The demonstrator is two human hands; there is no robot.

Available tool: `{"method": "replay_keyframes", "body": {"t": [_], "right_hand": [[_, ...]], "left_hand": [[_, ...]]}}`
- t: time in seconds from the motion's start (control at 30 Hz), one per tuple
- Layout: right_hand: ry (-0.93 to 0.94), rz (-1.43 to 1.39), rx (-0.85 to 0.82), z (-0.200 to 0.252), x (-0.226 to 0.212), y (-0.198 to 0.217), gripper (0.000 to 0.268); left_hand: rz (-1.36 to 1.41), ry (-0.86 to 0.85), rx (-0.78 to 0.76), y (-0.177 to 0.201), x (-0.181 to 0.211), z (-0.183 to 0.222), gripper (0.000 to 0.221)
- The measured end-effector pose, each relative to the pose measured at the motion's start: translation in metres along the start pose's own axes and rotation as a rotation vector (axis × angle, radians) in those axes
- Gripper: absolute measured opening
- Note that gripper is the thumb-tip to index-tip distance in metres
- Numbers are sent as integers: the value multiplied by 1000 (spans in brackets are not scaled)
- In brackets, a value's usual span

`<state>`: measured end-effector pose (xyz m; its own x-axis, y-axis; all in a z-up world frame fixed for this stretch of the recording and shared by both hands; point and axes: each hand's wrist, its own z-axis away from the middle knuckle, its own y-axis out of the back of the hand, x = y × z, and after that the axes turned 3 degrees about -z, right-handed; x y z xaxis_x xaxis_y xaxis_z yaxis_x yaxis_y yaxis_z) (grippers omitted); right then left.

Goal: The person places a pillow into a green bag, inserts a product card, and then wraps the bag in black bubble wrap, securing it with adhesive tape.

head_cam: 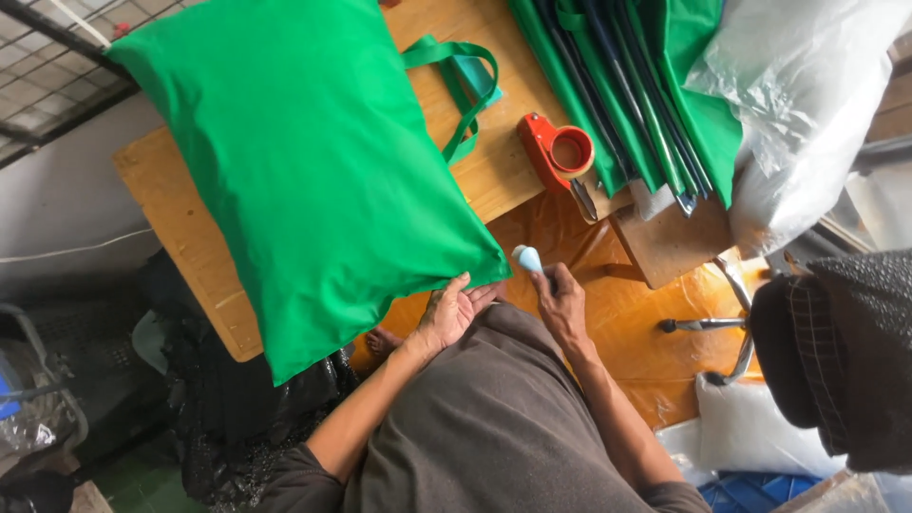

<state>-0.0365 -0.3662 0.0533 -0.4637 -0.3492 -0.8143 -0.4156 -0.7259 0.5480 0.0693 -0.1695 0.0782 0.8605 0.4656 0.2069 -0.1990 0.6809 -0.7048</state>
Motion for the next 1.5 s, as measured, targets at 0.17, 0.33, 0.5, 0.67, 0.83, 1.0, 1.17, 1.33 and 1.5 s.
{"method": "replay_keyframes", "body": {"t": [0.17, 0.33, 0.5, 0.67, 0.83, 1.0, 1.17, 1.33, 1.5], "right_hand": [[216, 24, -106, 0, -22, -25, 19], [57, 104, 64, -29, -26, -26, 17], [408, 11, -151, -25, -95, -40, 18], [744, 62, -178, -45, -102, -92, 11], [828, 83, -141, -103, -158, -127, 13], [936, 15, -190, -127, -213, -194, 16], [1223, 258, -454, -29, -226, -204, 19], [1455, 306, -551, -32, -235, -205, 18], [1251, 285, -401, -41, -261, -225, 18]], "left_hand": [[-125, 37, -32, 43, -8, -22, 45], [-313, 66, 11, 61, 7, 2, 39], [-1532, 64, 73, 10, 62, 99, 69], [-1664, -859, 718, -7, 152, 116, 64], [-1810, -1039, 1000, 25, 181, 104, 121], [-1653, -1087, 926, 68, 189, 93, 76], [-1179, -1381, 882, 118, 183, 77, 65], [-1525, -1293, 1191, 125, 153, 76, 84], [-1675, -1232, 1233, 133, 153, 76, 91]]}}
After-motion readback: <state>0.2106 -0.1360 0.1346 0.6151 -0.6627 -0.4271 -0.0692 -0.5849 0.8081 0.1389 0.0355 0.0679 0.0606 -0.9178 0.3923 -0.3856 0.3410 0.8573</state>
